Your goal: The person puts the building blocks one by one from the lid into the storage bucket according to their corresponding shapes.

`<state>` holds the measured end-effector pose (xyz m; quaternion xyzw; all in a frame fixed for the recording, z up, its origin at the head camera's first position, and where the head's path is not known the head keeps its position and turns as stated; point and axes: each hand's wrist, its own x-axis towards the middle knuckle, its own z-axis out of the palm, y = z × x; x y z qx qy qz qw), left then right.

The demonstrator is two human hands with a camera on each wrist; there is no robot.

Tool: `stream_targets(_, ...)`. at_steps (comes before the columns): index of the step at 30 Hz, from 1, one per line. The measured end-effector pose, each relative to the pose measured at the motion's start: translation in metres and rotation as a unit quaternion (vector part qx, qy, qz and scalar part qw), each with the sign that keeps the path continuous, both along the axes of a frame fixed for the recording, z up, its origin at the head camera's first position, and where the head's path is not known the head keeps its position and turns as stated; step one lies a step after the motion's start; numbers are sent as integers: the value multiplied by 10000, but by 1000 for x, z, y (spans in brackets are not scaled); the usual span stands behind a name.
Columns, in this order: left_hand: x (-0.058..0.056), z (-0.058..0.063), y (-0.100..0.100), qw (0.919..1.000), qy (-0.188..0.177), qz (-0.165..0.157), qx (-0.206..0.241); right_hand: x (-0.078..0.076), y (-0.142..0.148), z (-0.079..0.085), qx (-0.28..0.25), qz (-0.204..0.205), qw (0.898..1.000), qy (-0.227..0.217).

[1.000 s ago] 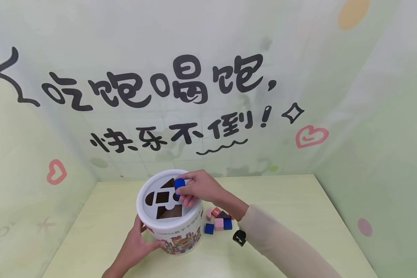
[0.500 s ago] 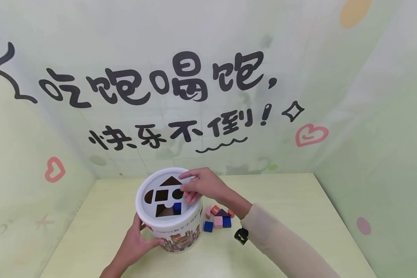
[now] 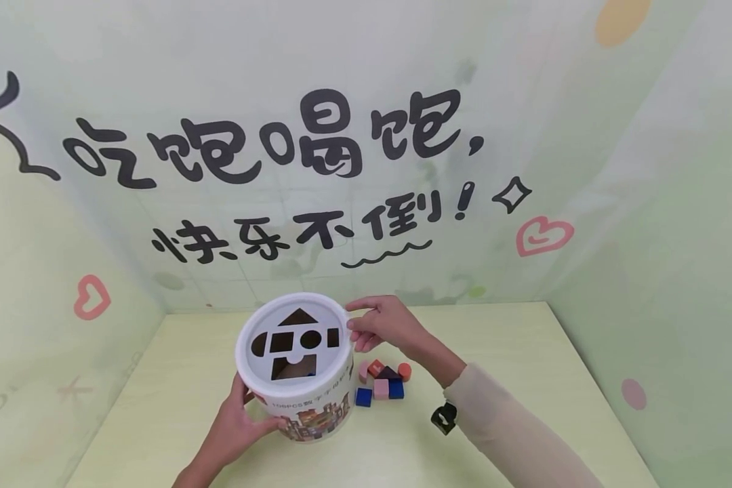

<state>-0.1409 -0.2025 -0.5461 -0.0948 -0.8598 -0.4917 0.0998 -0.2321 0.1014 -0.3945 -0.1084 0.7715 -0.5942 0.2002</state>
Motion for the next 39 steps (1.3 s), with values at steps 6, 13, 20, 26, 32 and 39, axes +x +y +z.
stream_targets(6,0,1,0,10000,-1,-21,62,-6,16,-16,-71,-352,9993,-62)
stream_targets(13,1,5,1,9996,-14,-84,272,-10,38,-45,30,-677,9972,-325)
stream_targets(20,1,6,1,9989,-206,-97,418,-12,61,-88,158,-979,9931,-619)
stream_targets(26,0,5,0,9989,-135,-90,444,-8,73,-111,143,-1043,9916,-746)
stream_targets(32,0,4,0,9988,-53,-101,470,-4,77,-129,305,-1027,9909,-809)
stream_targets(39,-1,3,-1,9987,-21,-119,486,1,79,-144,302,-1009,9902,-921)
